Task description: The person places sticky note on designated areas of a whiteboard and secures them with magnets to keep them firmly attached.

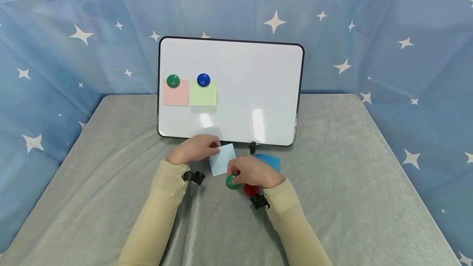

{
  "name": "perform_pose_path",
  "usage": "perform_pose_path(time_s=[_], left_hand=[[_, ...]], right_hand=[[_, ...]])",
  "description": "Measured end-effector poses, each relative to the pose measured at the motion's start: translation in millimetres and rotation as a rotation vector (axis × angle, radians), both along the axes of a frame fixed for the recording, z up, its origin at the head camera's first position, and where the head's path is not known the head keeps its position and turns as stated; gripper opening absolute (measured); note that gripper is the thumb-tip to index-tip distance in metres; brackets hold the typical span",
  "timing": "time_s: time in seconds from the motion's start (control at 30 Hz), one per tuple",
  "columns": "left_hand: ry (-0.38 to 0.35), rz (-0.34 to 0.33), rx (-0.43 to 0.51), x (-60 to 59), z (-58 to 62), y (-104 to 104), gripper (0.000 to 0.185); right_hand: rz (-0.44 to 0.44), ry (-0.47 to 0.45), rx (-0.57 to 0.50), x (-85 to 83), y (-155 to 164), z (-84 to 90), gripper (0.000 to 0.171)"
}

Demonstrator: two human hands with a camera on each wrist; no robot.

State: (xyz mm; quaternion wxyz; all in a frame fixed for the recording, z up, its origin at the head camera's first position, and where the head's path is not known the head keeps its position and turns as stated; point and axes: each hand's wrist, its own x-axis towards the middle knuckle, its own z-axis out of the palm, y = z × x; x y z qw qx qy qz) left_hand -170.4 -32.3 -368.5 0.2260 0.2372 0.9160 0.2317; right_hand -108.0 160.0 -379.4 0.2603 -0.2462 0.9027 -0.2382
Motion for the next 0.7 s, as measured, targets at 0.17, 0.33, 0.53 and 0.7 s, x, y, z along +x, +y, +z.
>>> perform_pose_path(time_s=[0.17,0.33,0.53,0.7], left_hand=[[0.006,0.002,0.011,0.9,0.9,-0.9,0.008],[0.025,-0.005,0.005,0.5,1.4,-1.1,0.008],[0.047,-0.012,-0.011,-0.6,0.7,-0.7,0.008],[0.048,-0.018,-0.033,-1.2,0.8,-0.6,0.011]], right_hand=[[0.001,-0.017,-0.010,0.0,0.5,1.1,0.010],[0.006,-0.033,-0.027,-1.0,1.1,0.3,0.011],[0.009,-0.045,-0.045,-1.0,1.2,1.1,0.009],[0.006,-0.049,-0.045,-1.4,0.6,1.6,0.009]])
